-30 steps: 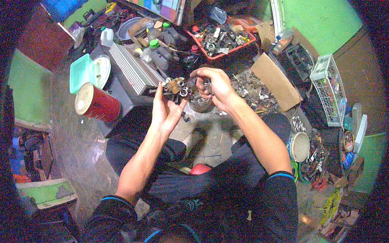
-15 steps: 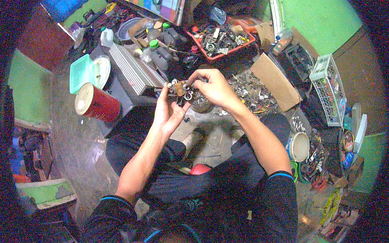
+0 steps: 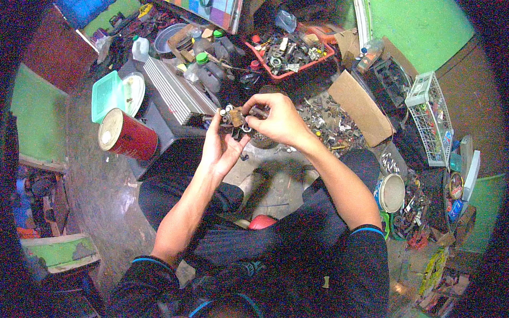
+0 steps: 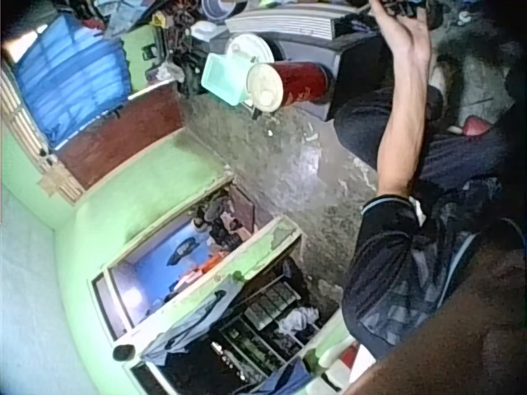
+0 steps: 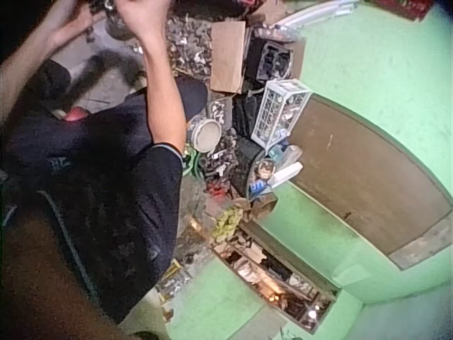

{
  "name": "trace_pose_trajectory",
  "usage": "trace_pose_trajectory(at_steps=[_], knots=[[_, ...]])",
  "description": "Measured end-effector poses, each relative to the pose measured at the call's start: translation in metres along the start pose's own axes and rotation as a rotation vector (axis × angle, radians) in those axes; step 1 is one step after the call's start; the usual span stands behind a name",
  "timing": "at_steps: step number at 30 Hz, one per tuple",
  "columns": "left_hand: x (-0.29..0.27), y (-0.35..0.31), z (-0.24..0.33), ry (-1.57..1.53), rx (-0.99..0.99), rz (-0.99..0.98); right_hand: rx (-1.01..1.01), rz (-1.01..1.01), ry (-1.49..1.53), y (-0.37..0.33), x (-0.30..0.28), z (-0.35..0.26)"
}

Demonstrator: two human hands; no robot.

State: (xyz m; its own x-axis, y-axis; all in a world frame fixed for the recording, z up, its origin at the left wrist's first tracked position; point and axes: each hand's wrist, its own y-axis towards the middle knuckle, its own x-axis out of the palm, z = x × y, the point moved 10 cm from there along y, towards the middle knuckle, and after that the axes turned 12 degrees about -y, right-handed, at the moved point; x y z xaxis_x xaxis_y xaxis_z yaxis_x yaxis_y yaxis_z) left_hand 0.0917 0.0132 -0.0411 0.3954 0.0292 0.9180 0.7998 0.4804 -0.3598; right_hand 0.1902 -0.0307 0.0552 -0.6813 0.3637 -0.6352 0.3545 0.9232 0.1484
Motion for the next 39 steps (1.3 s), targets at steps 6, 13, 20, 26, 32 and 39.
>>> trace_pose_trajectory(at_steps=[6,13,20,26,32,39], knots=[[0.0,0.0,0.0,0.0,-0.005,0.007,-0.039,0.021,0.023,0.0,0.0,0.0],[-0.002,0.003,-0.001,0.01,-0.011,-0.034,0.074,0.046,0.159,0.002,-0.005,0.014],[-0.004,0.001,-0.001,0.024,-0.005,-0.007,0.046,-0.004,0.077,0.0,-0.003,0.004],[-0.008,0.002,0.003,0.037,0.049,0.036,0.013,-0.036,0.039,-0.002,0.004,-0.001],[-0.006,0.0,0.005,0.046,0.081,0.04,0.029,-0.027,-0.039,-0.002,0.009,-0.002],[-0.01,0.001,0.006,0.091,0.1,0.035,-0.096,0.139,-0.277,-0.007,-0.006,-0.021]])
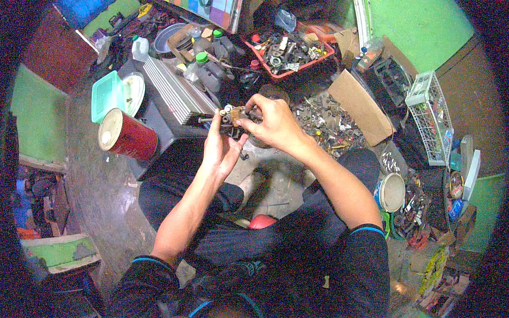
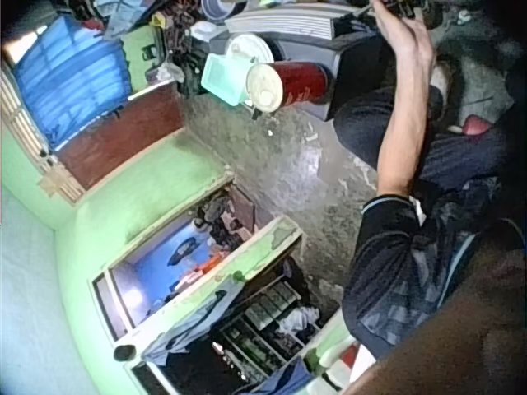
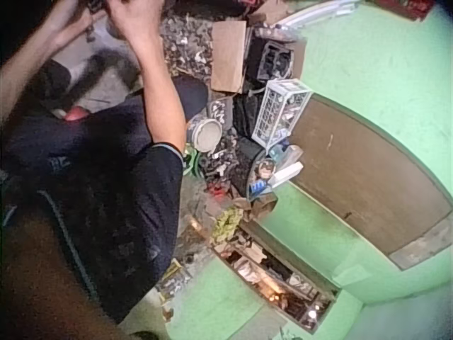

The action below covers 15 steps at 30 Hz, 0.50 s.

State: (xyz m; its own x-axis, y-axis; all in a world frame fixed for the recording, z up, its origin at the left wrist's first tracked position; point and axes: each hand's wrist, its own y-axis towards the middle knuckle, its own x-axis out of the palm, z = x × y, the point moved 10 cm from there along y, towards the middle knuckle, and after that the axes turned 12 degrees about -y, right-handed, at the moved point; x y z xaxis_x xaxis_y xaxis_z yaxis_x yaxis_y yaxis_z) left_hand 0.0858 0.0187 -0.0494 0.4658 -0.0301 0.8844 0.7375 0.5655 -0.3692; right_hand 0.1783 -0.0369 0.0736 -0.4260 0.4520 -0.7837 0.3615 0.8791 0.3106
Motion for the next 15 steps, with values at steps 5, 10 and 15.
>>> trace_pose_trajectory(at_steps=[5,10,15], knots=[[0.007,-0.003,0.005,0.031,0.063,-0.006,-0.096,0.045,-0.055,-0.003,0.008,0.0],[0.015,-0.005,0.007,0.062,0.061,-0.087,-0.016,-0.101,0.147,0.002,0.019,0.005],[0.008,-0.006,0.007,0.173,0.069,0.022,-0.006,-0.046,0.13,0.002,0.01,0.01]])
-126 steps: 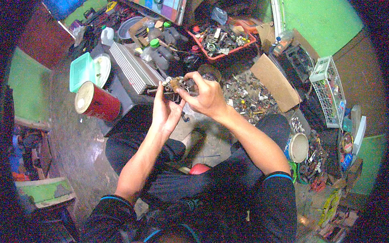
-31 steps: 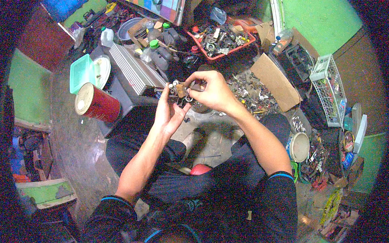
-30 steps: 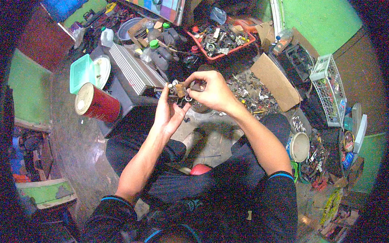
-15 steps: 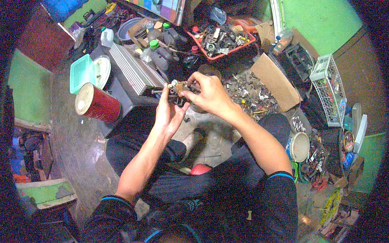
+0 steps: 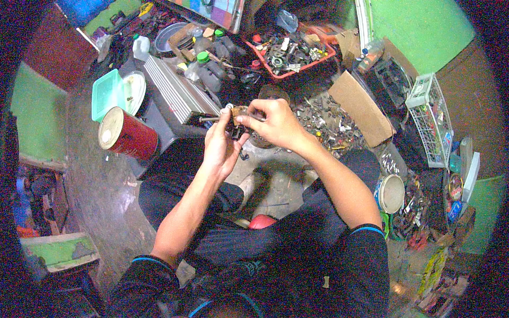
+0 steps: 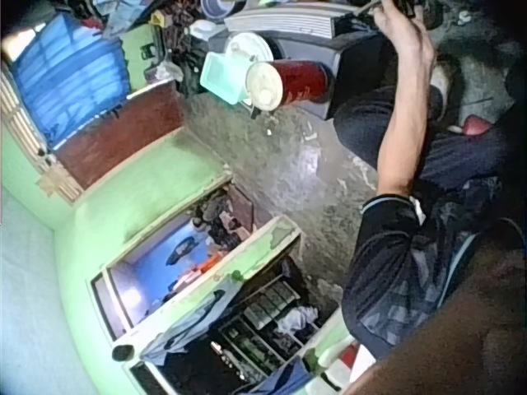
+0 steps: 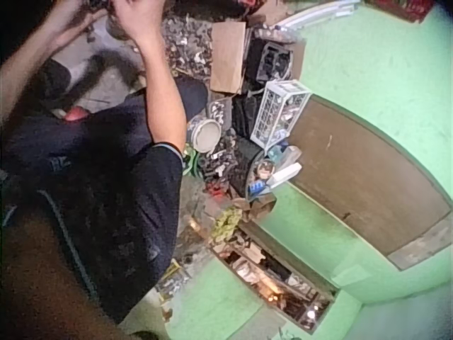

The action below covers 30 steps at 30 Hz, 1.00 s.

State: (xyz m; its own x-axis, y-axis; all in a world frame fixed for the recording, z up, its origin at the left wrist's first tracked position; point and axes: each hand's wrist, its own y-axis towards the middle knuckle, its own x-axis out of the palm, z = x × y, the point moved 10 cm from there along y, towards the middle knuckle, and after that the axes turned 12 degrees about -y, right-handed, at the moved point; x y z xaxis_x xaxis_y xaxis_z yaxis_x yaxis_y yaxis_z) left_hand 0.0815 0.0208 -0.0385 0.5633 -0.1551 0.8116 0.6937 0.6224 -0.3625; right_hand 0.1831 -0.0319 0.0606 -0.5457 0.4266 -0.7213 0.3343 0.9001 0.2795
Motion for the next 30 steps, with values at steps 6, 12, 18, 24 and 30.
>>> trace_pose_trajectory(at_steps=[6,12,18,24,30], knots=[[-0.038,0.011,0.042,0.042,0.298,0.206,-0.066,0.265,-0.102,0.001,-0.057,-0.024],[-0.008,0.009,0.029,-0.191,0.087,0.027,0.012,0.009,-0.005,0.003,-0.011,0.014],[0.003,0.007,0.014,-0.172,-0.018,-0.122,-0.006,-0.002,-0.117,-0.007,-0.002,-0.02],[0.007,0.002,0.009,-0.198,0.005,-0.094,-0.156,0.163,-0.396,-0.01,-0.002,-0.028],[0.011,0.003,0.016,-0.212,0.084,-0.104,-0.257,0.276,-0.554,-0.015,-0.004,-0.043]])
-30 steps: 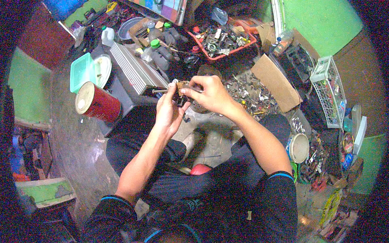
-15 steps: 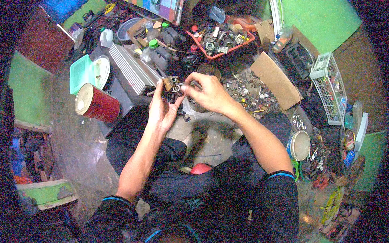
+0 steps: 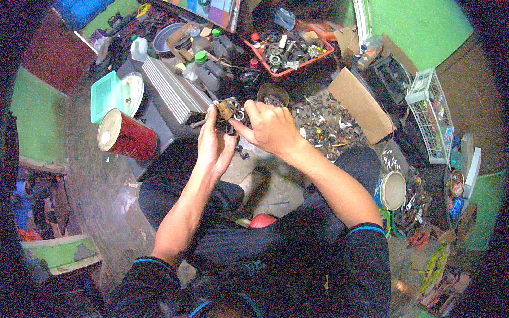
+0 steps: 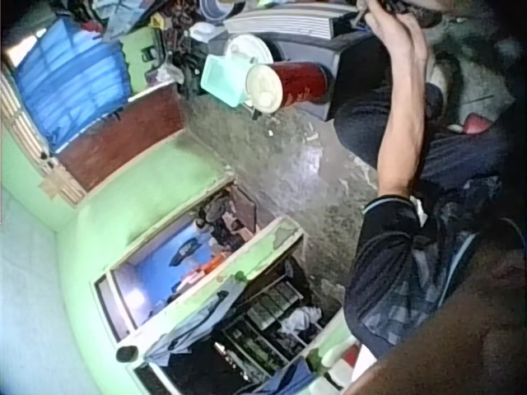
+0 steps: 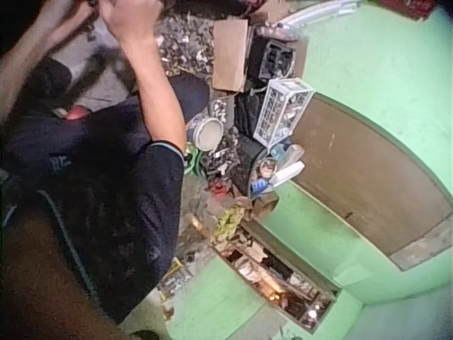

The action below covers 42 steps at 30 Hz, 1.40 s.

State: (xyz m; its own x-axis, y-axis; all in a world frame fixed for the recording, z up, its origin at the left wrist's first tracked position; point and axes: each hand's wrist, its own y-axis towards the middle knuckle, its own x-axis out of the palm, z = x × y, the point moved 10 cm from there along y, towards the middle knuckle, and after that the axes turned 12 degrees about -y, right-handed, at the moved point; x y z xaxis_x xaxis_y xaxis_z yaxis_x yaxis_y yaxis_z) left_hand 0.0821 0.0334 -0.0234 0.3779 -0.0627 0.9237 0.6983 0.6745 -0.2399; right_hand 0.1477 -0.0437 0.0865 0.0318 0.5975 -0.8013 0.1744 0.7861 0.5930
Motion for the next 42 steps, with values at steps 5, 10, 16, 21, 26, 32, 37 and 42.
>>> trace_pose_trajectory(at_steps=[5,10,16,21,26,32,37,42], knots=[[0.004,-0.002,0.001,0.026,0.012,-0.033,-0.041,0.009,0.023,-0.002,0.003,-0.004],[0.006,-0.005,0.005,0.114,0.05,-0.024,-0.021,0.055,0.174,0.0,-0.003,0.001],[0.008,-0.005,0.002,0.046,-0.003,-0.024,-0.022,0.166,0.335,-0.003,-0.013,0.006],[0.001,-0.004,0.003,-0.045,-0.086,0.059,0.246,0.263,0.551,-0.015,-0.017,0.038],[-0.02,0.012,0.032,-0.224,0.009,0.095,0.558,0.196,0.97,-0.015,0.001,0.067],[0.004,0.001,0.01,-0.255,-0.135,0.04,0.83,-0.064,1.622,-0.029,0.055,0.05],[-0.004,0.0,0.006,-0.315,-0.136,0.13,0.953,-0.182,1.786,-0.031,0.063,0.039],[0.003,0.0,0.005,-0.325,-0.152,0.08,0.906,-0.313,1.647,-0.032,0.068,0.034]])
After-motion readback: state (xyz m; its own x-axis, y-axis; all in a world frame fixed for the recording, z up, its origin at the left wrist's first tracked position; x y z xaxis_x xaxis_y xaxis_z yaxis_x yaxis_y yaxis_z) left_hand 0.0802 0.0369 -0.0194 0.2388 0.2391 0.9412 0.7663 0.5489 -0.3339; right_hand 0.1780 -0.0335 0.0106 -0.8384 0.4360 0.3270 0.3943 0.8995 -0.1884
